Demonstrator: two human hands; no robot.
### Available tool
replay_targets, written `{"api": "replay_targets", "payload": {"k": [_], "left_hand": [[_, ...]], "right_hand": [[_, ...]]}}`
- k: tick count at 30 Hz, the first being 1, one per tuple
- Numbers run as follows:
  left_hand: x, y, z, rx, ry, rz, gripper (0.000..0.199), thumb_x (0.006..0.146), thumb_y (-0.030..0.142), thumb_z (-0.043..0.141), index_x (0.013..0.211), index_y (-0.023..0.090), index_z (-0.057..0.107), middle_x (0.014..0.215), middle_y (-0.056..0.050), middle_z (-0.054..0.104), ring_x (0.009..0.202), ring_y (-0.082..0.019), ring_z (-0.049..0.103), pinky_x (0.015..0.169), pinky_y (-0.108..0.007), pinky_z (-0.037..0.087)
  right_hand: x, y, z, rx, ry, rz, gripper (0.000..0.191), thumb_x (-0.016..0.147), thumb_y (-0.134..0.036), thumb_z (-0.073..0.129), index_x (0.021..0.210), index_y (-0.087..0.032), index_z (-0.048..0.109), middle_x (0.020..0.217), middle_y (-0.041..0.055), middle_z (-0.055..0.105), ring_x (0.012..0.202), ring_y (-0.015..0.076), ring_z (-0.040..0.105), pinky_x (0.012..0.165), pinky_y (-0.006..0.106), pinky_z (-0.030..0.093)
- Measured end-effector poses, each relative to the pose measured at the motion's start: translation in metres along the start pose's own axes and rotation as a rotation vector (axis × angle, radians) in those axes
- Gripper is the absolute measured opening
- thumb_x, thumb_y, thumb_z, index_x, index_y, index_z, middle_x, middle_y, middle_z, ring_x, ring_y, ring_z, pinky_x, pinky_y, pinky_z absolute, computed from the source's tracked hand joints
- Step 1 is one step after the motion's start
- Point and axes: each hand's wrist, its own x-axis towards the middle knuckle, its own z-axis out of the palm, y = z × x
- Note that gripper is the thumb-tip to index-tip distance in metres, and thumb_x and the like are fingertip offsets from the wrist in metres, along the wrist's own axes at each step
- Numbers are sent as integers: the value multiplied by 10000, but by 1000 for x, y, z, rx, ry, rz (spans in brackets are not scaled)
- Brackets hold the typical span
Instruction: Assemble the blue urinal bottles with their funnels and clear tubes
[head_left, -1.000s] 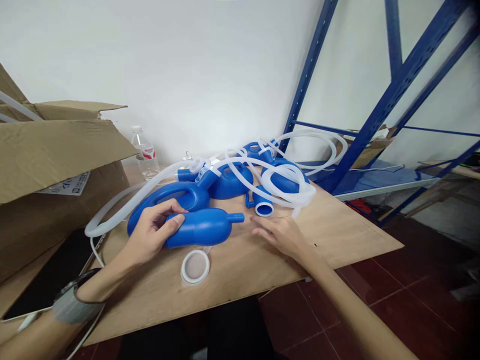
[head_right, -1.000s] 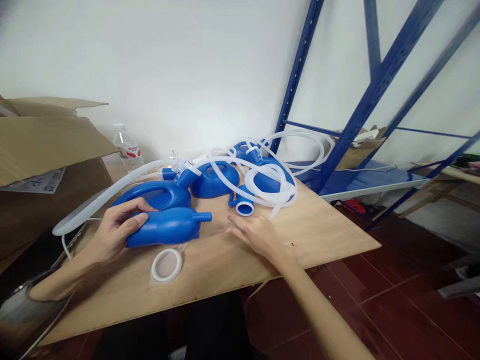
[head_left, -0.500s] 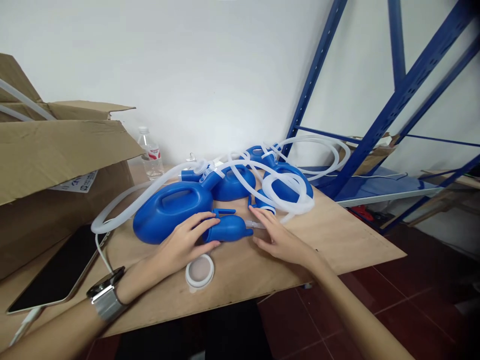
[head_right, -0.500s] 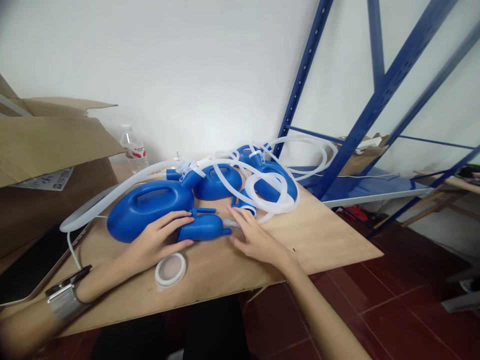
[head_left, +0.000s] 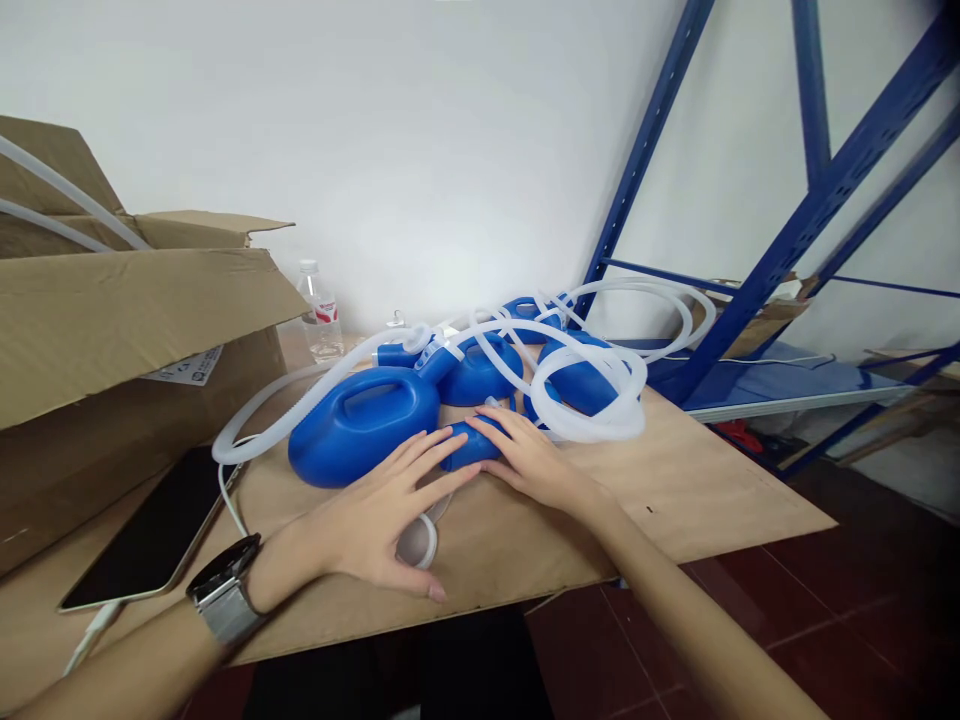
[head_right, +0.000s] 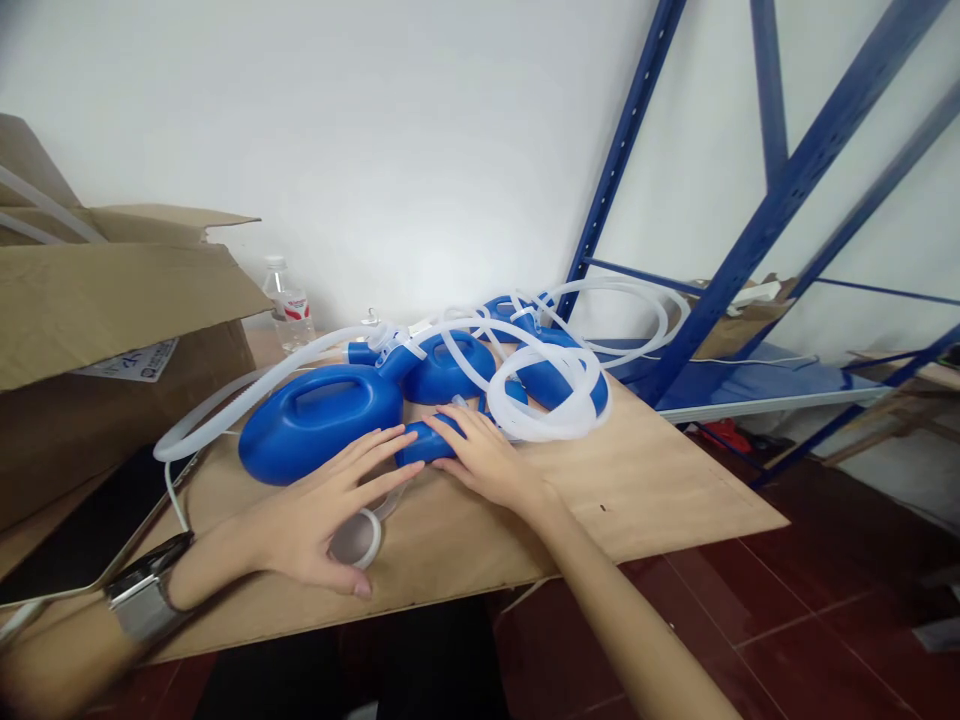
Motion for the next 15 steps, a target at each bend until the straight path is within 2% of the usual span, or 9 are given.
{"api": "replay_targets", "payload": {"k": [3,6,8,11,13,15], "left_hand": [[0,0,2,32,-27,43,1154,764,703,816,1695,285,277,1764,-186,232,1588,-496,276,1257,-710,284],[2,-1,5,60,-24,42,942,829,543,799,1640,261,409,1693,-195,393,1526,-449,416,1239,-654,356],[2,-1,5,80,-9,43,804,867,435,757,1594,240,476,1625,-188,492,1477,-411,488,1225,-612,395],[3,-2,1,107,34,55,660,891,362,704,1513,203,550,1519,-177,596,1397,-370,563,1191,-572,441],[3,-3,-1,126,78,78,590,911,365,665,1465,181,579,1467,-173,634,1352,-352,594,1170,-556,455],[2,-6,-1,196,177,102,507,939,352,616,1412,169,610,1396,-168,679,1296,-340,629,1160,-562,446]], "right_hand": [[5,5,-9,67,-39,26,683,1013,-470,648,1628,-308,400,1658,125,461,1575,340,381,1287,606,333],[22,0,-11,192,42,107,699,1018,-541,609,1639,-324,371,1632,113,479,1535,310,435,1248,554,415],[40,-5,-10,206,189,148,597,1067,-470,525,1621,-284,405,1559,130,525,1453,283,516,1198,499,479],[75,-10,-7,46,405,165,490,1068,-339,500,1533,-190,533,1413,177,582,1329,297,580,1162,490,495],[97,-11,-9,-82,416,130,479,1043,-256,514,1512,-166,563,1435,196,571,1361,327,546,1178,516,465],[115,-8,-14,-180,340,46,500,1020,-209,536,1519,-180,561,1543,197,515,1469,363,449,1217,568,403]]}}
